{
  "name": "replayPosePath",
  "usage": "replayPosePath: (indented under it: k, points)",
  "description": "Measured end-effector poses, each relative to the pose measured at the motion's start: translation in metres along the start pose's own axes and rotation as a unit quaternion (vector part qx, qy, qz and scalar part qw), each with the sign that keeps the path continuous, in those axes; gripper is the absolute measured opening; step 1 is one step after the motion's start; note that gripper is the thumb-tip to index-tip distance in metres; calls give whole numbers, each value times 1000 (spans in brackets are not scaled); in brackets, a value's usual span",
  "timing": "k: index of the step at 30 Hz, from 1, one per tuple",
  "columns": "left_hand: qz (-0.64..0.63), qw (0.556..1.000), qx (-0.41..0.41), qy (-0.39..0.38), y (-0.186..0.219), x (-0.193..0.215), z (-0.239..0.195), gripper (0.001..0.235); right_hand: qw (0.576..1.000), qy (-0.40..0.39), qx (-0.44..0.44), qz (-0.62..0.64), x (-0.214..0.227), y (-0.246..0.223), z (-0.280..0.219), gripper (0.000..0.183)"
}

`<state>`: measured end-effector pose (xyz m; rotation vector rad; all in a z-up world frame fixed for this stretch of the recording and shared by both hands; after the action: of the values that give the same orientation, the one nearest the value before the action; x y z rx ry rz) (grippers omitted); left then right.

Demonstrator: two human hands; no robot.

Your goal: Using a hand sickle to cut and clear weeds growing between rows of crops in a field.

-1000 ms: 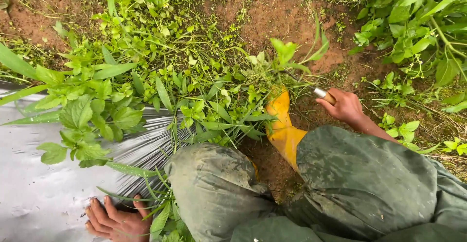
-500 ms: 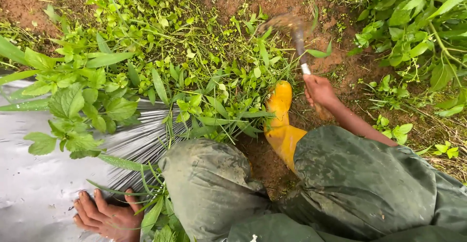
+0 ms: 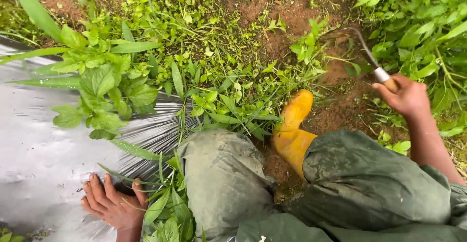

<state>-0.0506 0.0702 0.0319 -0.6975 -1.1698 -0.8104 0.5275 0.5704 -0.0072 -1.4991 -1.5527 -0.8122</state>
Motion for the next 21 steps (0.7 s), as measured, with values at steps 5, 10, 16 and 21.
replayPosePath:
  k: [5,10,16,21]
  points:
    - [21,999,7,30,-2,5,3,64,943,217,126,-220,55,21,17,41]
    - [-1,998,39,48,-7,14,15,68,977,77,181,-87,83,-140,47,40]
    - [-5,981,169,97,-24,23,29,69,973,-216,68,37,8,-281,69,27]
    - [49,983,154,81,-31,3,13,69,949,-256,33,182,-64,-335,98,22]
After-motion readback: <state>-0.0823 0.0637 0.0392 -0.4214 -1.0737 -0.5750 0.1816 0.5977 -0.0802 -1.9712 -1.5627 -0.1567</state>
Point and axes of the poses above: each hand's wrist, its own z-axis towards the middle knuckle, its own x-axis out of the back of the hand, y = z × x, the point moved 10 cm from there along z, towards the middle knuckle, and after that the axes turned 2 degrees about z, right-handed, at the moved point
